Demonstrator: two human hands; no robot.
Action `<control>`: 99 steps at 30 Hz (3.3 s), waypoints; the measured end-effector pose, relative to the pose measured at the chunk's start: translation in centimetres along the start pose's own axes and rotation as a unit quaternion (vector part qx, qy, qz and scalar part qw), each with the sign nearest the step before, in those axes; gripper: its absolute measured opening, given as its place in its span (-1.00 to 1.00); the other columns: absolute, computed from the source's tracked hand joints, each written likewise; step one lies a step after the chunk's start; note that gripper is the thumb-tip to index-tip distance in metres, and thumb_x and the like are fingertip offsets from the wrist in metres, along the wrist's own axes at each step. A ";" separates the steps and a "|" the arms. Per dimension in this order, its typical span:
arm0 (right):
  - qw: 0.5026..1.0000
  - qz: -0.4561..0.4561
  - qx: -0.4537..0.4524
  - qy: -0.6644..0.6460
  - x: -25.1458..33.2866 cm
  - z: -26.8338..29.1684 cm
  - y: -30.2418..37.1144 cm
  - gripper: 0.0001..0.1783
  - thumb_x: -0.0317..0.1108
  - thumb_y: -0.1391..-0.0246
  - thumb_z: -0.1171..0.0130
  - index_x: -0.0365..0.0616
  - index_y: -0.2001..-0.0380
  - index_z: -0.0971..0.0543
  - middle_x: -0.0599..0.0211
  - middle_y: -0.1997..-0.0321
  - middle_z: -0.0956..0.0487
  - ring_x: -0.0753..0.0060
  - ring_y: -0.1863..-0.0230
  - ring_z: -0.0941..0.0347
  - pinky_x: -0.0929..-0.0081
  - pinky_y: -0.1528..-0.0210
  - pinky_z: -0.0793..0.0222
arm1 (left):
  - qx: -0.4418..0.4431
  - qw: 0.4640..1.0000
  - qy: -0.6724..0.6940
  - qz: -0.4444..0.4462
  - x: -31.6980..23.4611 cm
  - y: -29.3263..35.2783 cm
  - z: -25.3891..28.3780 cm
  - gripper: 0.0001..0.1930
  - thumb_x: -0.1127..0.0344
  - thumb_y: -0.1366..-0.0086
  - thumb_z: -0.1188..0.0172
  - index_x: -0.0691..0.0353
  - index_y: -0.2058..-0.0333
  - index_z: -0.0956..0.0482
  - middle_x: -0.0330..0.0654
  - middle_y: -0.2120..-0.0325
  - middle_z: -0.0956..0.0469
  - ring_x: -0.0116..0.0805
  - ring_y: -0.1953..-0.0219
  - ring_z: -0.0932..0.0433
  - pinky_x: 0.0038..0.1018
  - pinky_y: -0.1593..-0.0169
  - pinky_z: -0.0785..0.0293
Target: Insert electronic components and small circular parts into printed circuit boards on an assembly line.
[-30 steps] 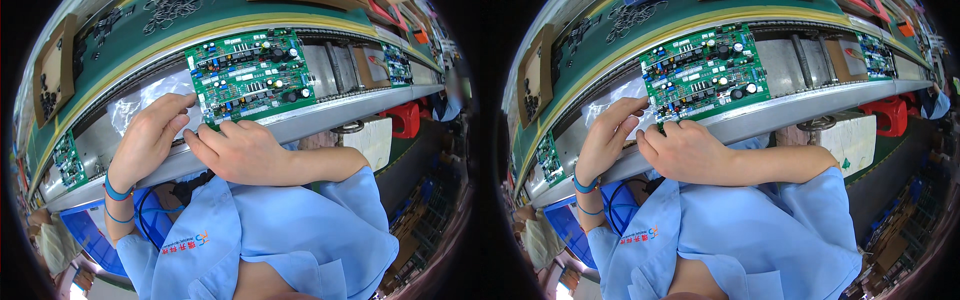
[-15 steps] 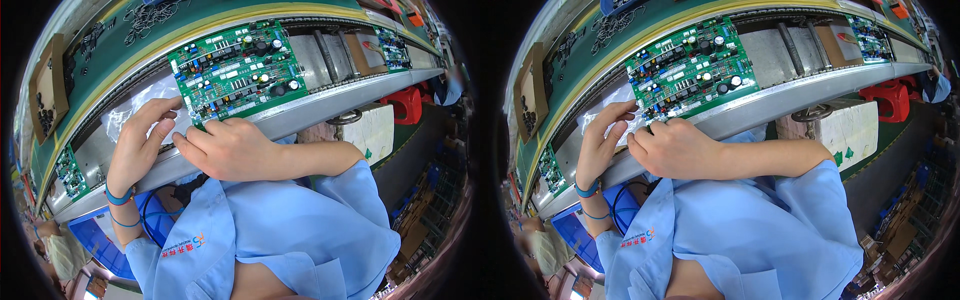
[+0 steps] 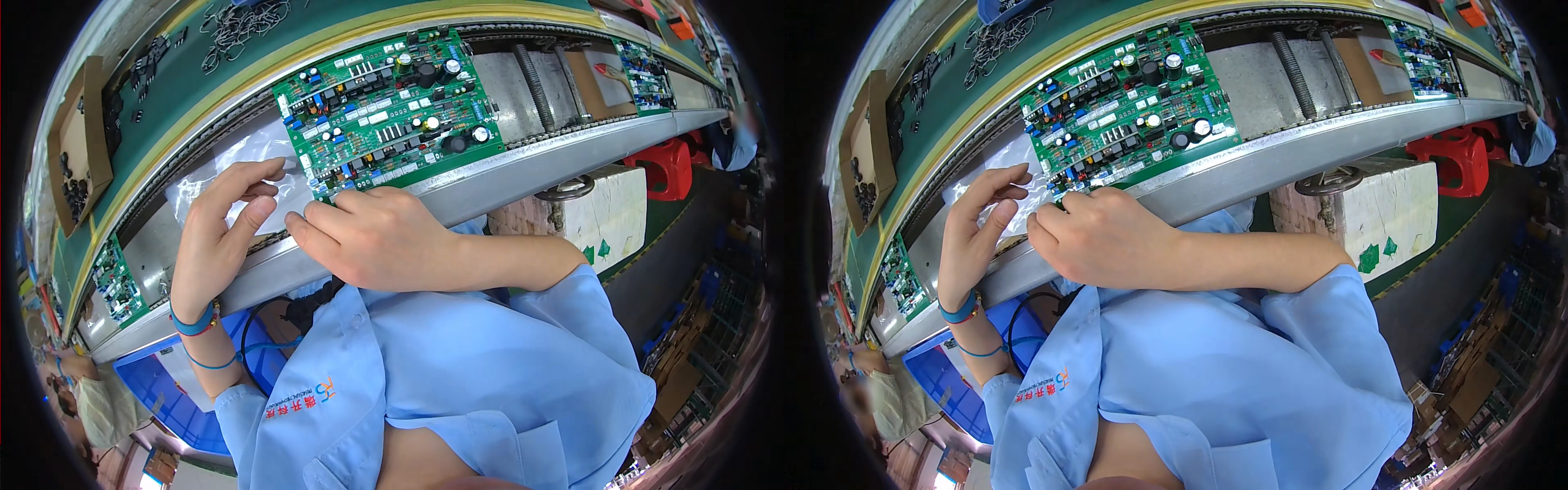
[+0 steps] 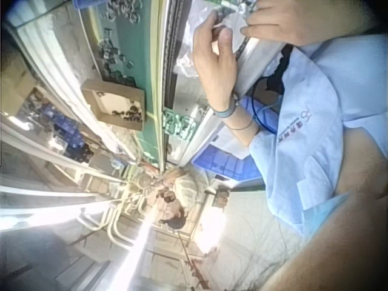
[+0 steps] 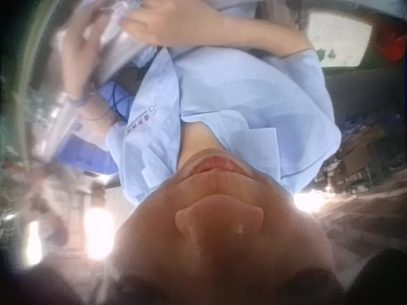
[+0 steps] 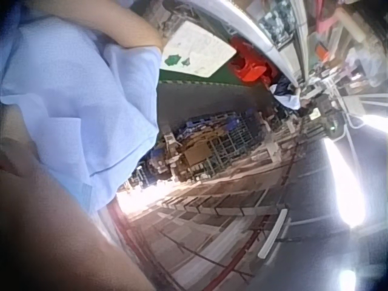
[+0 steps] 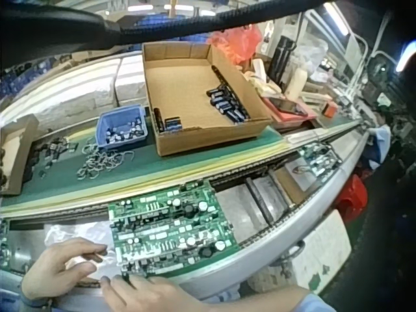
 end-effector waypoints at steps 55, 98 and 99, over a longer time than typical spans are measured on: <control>0.986 -0.099 0.135 0.027 -3.4 2.8 1.4 -0.75 -0.33 0.07 -0.15 -0.11 0.26 -0.57 0.47 0.40 -0.45 0.54 0.51 -0.47 0.57 0.56 -0.40 | -0.018 1.000 -0.019 0.008 -0.3 0.5 0.1 -0.62 0.48 -0.26 -0.20 0.34 -0.07 -0.53 -0.03 0.14 -0.59 -0.23 0.14 -0.59 -0.38 0.01 -0.50; 0.857 -0.388 0.169 0.295 -18.6 13.2 10.1 -0.94 -0.35 -0.06 -0.20 -0.03 0.38 -0.61 0.38 0.36 -0.62 0.19 0.32 -0.61 0.23 0.35 -0.49 | 0.031 0.999 -0.042 0.011 -0.7 0.3 -1.4 -0.66 0.53 -0.23 -0.17 0.41 0.00 -0.53 0.02 0.16 -0.58 -0.16 0.17 -0.62 -0.35 0.04 -0.51; 0.855 -0.391 0.168 0.296 -18.9 13.4 10.3 -0.93 -0.34 -0.06 -0.21 -0.03 0.37 -0.62 0.38 0.35 -0.63 0.19 0.31 -0.61 0.23 0.34 -0.49 | 0.029 0.999 -0.044 0.010 -0.8 0.2 -1.4 -0.66 0.53 -0.23 -0.17 0.41 0.00 -0.53 0.02 0.17 -0.58 -0.16 0.17 -0.62 -0.35 0.04 -0.51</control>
Point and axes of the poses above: each hand's wrist, its own y-axis away from the middle knuckle, its own z-axis out of the back of the hand, x = y × z, the point moved 6 cm from there along -y, towards the middle knuckle
